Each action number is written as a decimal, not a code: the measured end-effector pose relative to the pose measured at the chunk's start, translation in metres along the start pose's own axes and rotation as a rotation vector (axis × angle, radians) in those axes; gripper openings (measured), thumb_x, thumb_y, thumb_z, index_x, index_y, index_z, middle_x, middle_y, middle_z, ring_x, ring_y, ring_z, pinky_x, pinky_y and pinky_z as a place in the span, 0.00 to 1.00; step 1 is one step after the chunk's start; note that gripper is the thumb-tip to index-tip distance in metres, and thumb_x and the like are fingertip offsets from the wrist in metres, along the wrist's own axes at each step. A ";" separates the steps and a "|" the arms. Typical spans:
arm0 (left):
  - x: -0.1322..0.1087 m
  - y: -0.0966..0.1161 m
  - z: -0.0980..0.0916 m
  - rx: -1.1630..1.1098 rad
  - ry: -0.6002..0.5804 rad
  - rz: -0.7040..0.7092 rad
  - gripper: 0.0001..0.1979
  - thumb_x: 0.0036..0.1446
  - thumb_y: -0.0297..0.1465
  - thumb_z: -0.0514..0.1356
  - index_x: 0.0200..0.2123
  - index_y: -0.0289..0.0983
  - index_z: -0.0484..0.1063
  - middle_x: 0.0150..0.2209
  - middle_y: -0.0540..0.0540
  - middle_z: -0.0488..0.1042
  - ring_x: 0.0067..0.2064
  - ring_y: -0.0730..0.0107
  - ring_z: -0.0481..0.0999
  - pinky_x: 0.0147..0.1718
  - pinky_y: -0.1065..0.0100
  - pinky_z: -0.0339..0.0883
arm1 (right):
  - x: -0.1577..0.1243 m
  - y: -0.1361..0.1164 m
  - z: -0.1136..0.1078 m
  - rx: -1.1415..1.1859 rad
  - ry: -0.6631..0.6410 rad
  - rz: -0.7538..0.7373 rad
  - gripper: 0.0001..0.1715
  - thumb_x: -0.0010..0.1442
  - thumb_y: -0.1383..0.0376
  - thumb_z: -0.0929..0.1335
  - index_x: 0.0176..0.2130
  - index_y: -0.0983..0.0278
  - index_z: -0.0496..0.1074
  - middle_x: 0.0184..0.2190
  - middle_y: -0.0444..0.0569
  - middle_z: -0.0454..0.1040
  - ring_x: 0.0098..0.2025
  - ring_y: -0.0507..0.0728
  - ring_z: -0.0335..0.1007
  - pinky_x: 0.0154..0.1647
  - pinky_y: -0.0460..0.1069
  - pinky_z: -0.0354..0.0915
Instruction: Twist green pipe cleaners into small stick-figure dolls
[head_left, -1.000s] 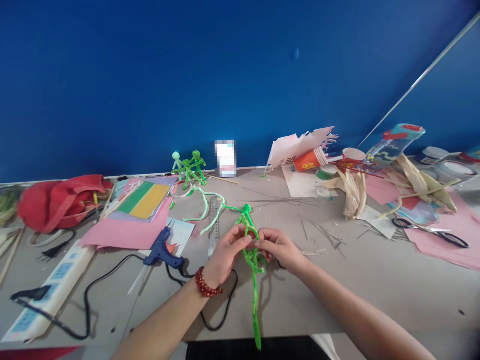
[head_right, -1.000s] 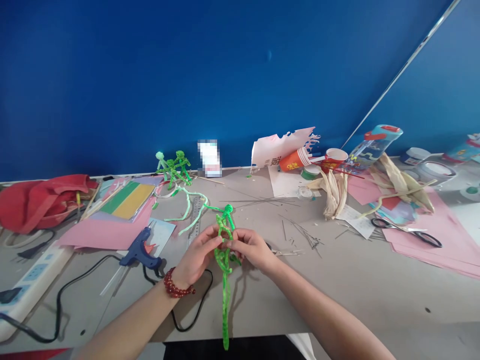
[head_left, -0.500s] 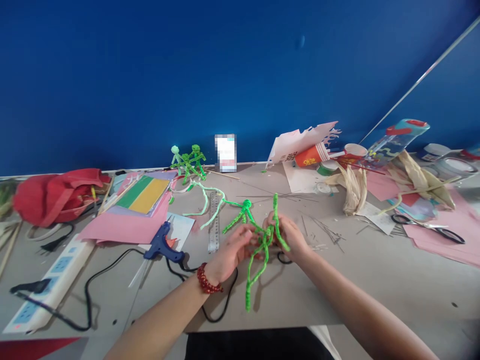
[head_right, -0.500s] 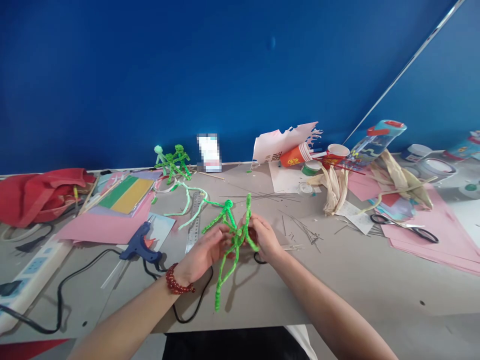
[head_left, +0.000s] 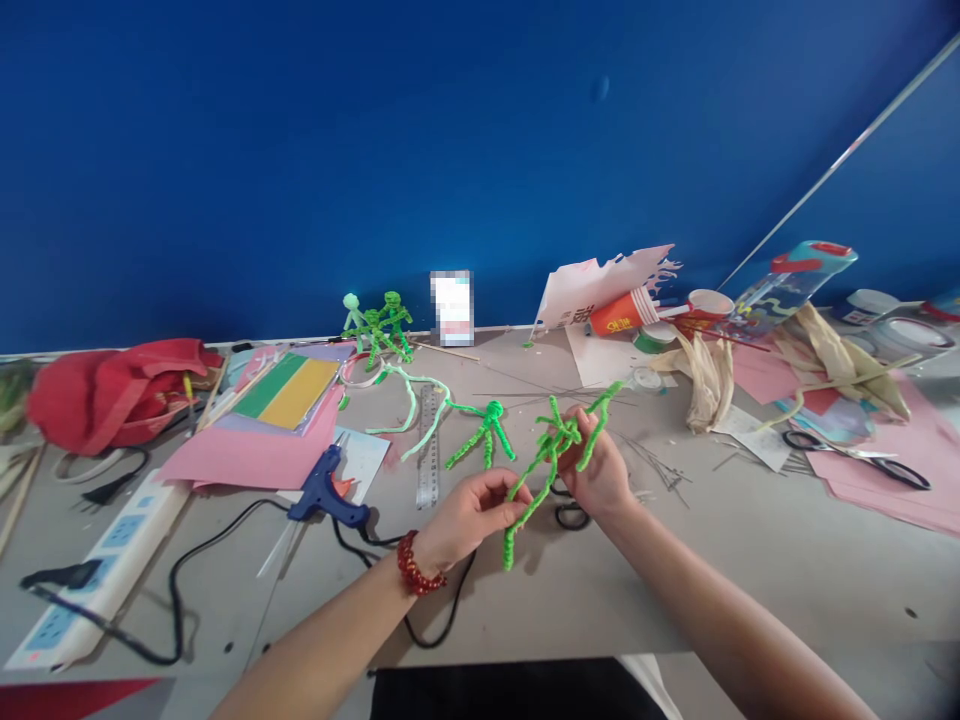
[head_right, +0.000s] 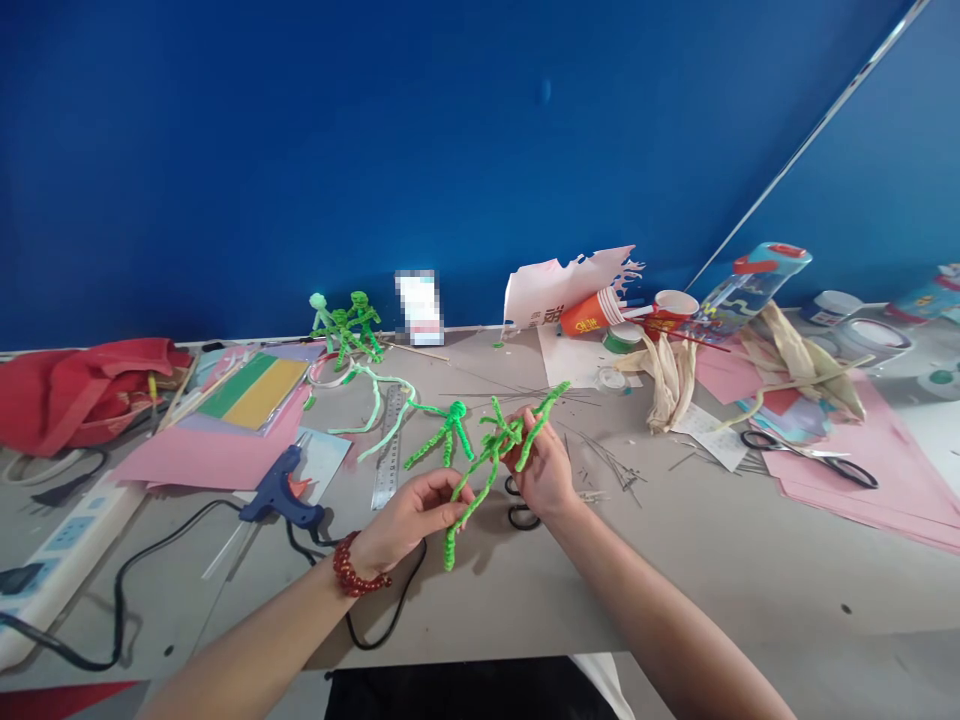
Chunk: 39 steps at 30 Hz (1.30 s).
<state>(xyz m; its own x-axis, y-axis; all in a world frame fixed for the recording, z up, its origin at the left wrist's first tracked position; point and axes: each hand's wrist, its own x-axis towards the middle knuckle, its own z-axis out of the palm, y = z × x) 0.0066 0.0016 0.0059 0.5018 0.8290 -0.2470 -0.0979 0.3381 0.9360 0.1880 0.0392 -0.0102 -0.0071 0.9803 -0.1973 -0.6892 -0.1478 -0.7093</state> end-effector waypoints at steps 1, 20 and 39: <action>0.000 0.000 0.000 0.018 0.016 0.012 0.13 0.49 0.38 0.67 0.31 0.35 0.73 0.27 0.50 0.69 0.29 0.74 0.67 0.30 0.72 0.60 | 0.000 0.001 0.000 0.013 0.007 -0.006 0.16 0.51 0.55 0.73 0.30 0.60 0.65 0.22 0.39 0.69 0.22 0.50 0.67 0.21 0.44 0.64; -0.001 -0.004 -0.001 -0.027 0.033 0.010 0.11 0.53 0.37 0.65 0.32 0.36 0.69 0.28 0.50 0.69 0.28 0.73 0.71 0.29 0.71 0.63 | 0.002 -0.006 -0.003 0.203 0.126 0.029 0.17 0.48 0.59 0.76 0.29 0.60 0.66 0.23 0.36 0.74 0.23 0.49 0.72 0.22 0.42 0.67; 0.002 -0.008 -0.003 -0.228 0.099 0.066 0.15 0.60 0.42 0.57 0.35 0.35 0.73 0.28 0.46 0.73 0.28 0.70 0.71 0.30 0.68 0.66 | 0.004 0.000 -0.005 -0.075 0.036 -0.113 0.19 0.53 0.52 0.72 0.27 0.62 0.66 0.18 0.38 0.67 0.19 0.48 0.63 0.19 0.42 0.62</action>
<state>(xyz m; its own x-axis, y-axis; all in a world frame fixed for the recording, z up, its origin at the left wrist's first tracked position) 0.0057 0.0023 -0.0033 0.4022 0.8886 -0.2207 -0.3246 0.3638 0.8731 0.1915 0.0424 -0.0137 0.0944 0.9862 -0.1362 -0.6280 -0.0472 -0.7768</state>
